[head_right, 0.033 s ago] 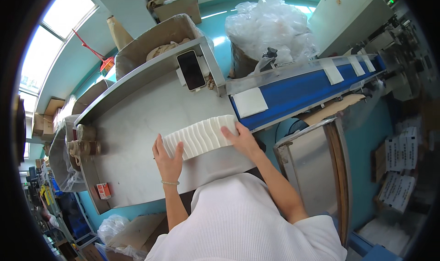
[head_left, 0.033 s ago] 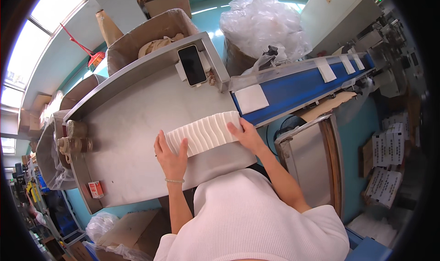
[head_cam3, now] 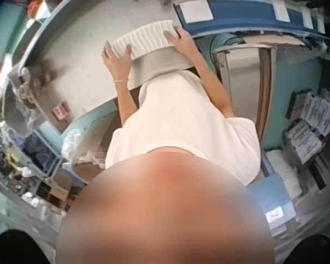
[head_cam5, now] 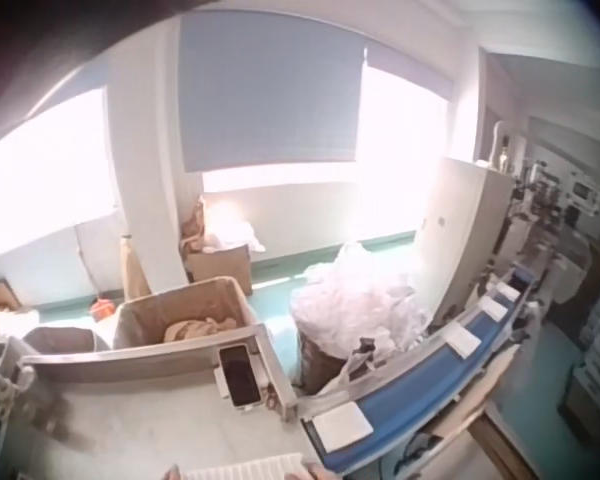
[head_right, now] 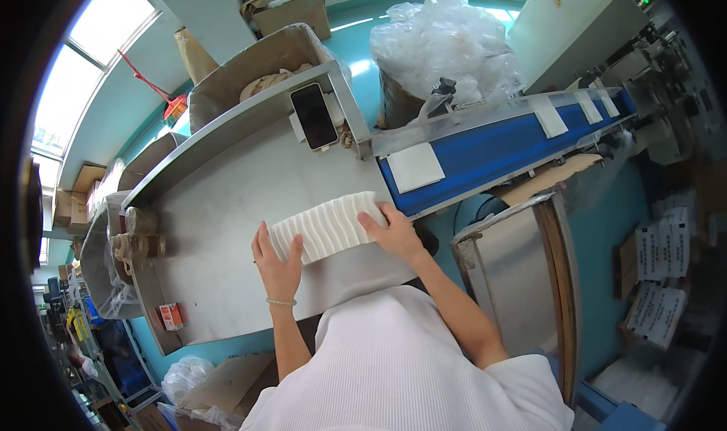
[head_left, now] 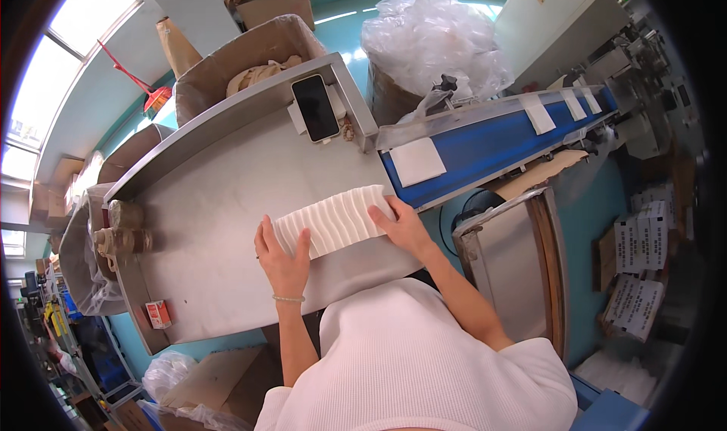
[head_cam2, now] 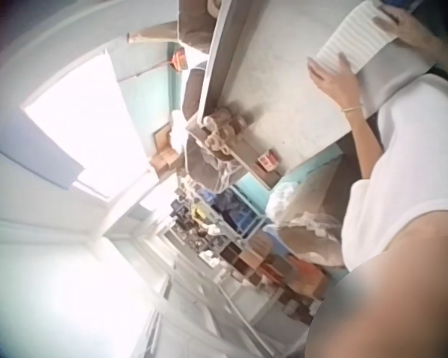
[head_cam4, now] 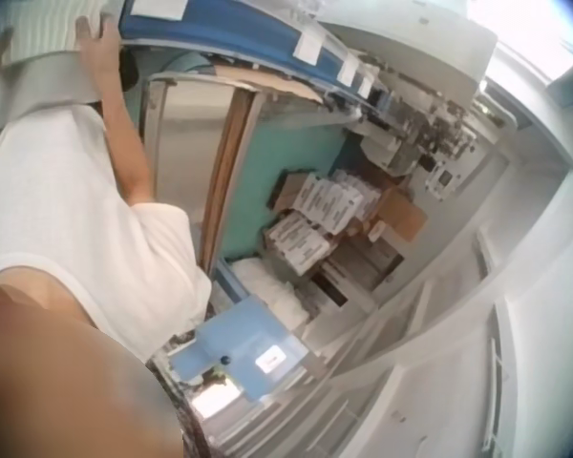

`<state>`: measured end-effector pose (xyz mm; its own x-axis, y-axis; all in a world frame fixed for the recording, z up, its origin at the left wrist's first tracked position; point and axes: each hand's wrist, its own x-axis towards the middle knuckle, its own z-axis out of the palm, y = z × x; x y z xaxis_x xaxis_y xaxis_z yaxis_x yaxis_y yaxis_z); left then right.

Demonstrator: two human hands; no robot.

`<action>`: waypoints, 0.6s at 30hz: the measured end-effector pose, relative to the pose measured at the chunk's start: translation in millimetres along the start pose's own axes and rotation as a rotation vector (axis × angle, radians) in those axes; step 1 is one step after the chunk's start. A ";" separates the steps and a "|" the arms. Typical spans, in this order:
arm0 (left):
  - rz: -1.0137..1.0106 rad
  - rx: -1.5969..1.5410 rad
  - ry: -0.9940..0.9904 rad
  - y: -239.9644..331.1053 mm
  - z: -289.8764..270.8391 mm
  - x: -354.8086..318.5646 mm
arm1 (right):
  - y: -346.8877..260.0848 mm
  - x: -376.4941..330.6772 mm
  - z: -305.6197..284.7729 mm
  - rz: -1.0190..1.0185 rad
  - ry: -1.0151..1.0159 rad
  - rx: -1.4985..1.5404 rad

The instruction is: Organize and place stacks of folded paper products onto a conveyor belt.

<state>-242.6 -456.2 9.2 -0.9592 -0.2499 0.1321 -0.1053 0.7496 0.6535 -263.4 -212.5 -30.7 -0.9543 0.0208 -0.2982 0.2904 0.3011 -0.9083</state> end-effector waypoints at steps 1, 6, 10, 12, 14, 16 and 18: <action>0.001 0.001 -0.002 1.9 0.8 -0.9 | -10.0 -2.8 5.1 -0.037 0.008 0.098; -0.013 0.022 0.043 0.2 5.0 -2.0 | -7.9 -1.5 -5.3 0.379 -0.162 0.694; -0.021 -0.010 0.027 -2.9 0.1 0.2 | 13.0 -7.2 -16.1 0.431 -0.255 0.527; -0.019 -0.042 -0.035 1.1 -1.8 1.1 | 7.8 -3.5 -14.7 0.370 0.039 0.790; -0.008 -0.058 -0.064 6.9 -2.3 -0.2 | 12.9 8.4 -16.6 0.344 0.061 0.885; 0.009 -0.074 -0.095 12.0 1.0 -1.5 | 4.3 9.0 -8.3 0.204 0.085 0.529; 0.015 -0.064 -0.119 14.8 6.2 -4.5 | -10.6 2.3 0.0 0.059 -0.018 0.305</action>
<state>-241.5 -440.1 13.7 -0.9854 -0.1613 0.0555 -0.0770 0.7110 0.6989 -268.7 -215.7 -21.7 -0.9347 0.0122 -0.3553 0.3553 -0.0006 -0.9348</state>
